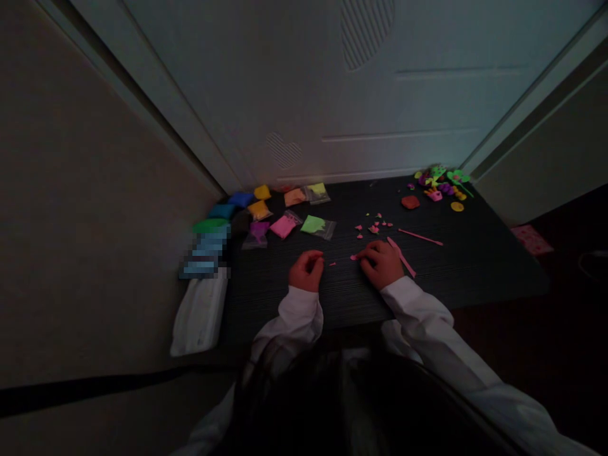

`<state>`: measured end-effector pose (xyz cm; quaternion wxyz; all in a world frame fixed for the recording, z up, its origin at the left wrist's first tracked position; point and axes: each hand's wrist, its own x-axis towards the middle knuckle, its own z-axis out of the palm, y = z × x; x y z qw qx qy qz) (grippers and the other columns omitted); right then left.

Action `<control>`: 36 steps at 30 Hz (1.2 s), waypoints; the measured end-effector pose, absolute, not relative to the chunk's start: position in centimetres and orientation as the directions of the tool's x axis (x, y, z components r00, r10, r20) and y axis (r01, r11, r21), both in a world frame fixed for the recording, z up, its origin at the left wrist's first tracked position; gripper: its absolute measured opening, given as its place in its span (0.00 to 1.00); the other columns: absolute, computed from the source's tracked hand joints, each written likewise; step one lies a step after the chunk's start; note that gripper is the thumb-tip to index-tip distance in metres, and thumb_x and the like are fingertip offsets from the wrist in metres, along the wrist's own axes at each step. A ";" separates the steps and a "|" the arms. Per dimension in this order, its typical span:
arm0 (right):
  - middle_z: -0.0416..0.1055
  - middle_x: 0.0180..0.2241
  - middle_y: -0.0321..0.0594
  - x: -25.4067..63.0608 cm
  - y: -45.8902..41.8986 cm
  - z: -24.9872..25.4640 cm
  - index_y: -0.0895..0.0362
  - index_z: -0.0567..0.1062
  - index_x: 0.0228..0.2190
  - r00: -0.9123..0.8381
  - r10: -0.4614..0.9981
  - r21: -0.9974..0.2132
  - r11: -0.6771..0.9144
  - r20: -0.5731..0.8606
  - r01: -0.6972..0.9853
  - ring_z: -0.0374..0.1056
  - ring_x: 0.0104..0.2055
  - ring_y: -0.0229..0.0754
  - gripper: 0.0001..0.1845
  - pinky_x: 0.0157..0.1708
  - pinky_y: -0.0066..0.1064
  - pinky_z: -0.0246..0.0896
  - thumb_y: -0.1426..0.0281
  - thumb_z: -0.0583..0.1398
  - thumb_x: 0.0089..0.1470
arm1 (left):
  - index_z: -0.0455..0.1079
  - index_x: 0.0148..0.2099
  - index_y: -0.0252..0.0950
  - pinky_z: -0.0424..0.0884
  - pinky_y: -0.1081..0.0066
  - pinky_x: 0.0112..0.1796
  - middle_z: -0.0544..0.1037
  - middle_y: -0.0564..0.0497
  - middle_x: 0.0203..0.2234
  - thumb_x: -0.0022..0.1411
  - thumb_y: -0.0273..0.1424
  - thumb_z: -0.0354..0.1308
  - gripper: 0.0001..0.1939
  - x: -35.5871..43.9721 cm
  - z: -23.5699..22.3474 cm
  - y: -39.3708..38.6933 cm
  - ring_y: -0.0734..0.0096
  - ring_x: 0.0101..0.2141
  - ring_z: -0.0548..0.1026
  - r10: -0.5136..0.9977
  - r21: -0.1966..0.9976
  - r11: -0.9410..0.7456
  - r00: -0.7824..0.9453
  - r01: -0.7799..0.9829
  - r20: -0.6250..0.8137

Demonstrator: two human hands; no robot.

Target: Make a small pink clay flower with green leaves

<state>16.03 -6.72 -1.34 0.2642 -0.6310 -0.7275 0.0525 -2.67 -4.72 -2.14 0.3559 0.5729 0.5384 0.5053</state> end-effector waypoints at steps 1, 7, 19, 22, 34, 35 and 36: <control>0.64 0.33 0.38 16.0 -6.7 -1.3 0.52 0.73 0.29 -0.061 0.947 -0.410 0.194 0.316 0.891 0.58 0.37 0.41 0.10 0.38 0.36 0.47 0.70 0.53 0.45 | 0.68 0.32 0.36 0.62 0.67 0.34 0.71 0.51 0.25 0.47 0.29 0.53 0.07 -2.8 -2.2 -4.7 0.70 0.29 0.67 0.957 0.887 -0.232 -0.067 0.398 0.281; 0.64 0.33 0.38 15.9 -6.7 -1.3 0.52 0.72 0.29 -0.053 0.949 -0.413 0.186 0.312 0.892 0.58 0.37 0.41 0.09 0.38 0.36 0.46 0.70 0.53 0.45 | 0.72 0.31 0.39 0.59 0.63 0.38 0.72 0.48 0.28 0.43 0.34 0.57 0.10 -3.6 -3.1 -4.2 0.63 0.35 0.64 0.873 0.518 -0.430 0.193 0.739 0.449; 0.66 0.34 0.38 13.6 -7.7 -0.4 0.51 0.71 0.33 -0.136 0.924 -0.398 0.281 0.356 0.873 0.57 0.38 0.41 0.11 0.41 0.38 0.42 0.67 0.52 0.47 | 0.73 0.30 0.41 0.58 0.64 0.35 0.72 0.49 0.27 0.48 0.37 0.54 0.09 -3.4 -3.4 -4.0 0.64 0.34 0.63 0.889 0.534 -0.449 0.295 0.717 0.352; 0.66 0.36 0.38 12.5 -7.9 -0.4 0.50 0.70 0.35 -0.221 0.913 -0.349 0.343 0.344 0.872 0.57 0.39 0.41 0.12 0.41 0.39 0.40 0.64 0.52 0.48 | 0.72 0.30 0.40 0.59 0.64 0.37 0.72 0.49 0.27 0.48 0.35 0.54 0.08 -3.5 -3.2 -4.0 0.66 0.33 0.64 0.872 0.563 -0.483 0.313 0.671 0.375; 0.64 0.38 0.45 17.6 -8.6 -1.5 0.56 0.69 0.38 0.149 0.885 -0.317 -0.002 0.441 0.948 0.57 0.41 0.46 0.16 0.39 0.38 0.49 0.63 0.53 0.46 | 0.72 0.28 0.38 0.60 0.65 0.39 0.73 0.49 0.27 0.49 0.35 0.53 0.08 -3.1 -2.6 -4.4 0.66 0.34 0.63 0.854 0.532 -0.511 0.332 0.675 0.400; 0.63 0.39 0.47 19.1 -8.9 -1.7 0.57 0.68 0.39 0.216 0.873 -0.304 -0.082 0.437 0.949 0.58 0.40 0.46 0.19 0.38 0.38 0.51 0.62 0.54 0.45 | 0.72 0.28 0.38 0.60 0.65 0.39 0.73 0.49 0.27 0.49 0.35 0.53 0.08 -3.1 -2.7 -4.3 0.66 0.34 0.63 0.855 0.531 -0.511 0.335 0.676 0.396; 0.63 0.39 0.48 20.5 -9.1 -1.9 0.58 0.69 0.39 0.254 0.870 -0.294 -0.133 0.422 0.946 0.59 0.40 0.47 0.20 0.37 0.38 0.52 0.61 0.54 0.44 | 0.72 0.28 0.38 0.60 0.65 0.39 0.73 0.49 0.27 0.48 0.35 0.53 0.08 -3.1 -2.8 -4.2 0.66 0.34 0.64 0.856 0.529 -0.510 0.339 0.678 0.391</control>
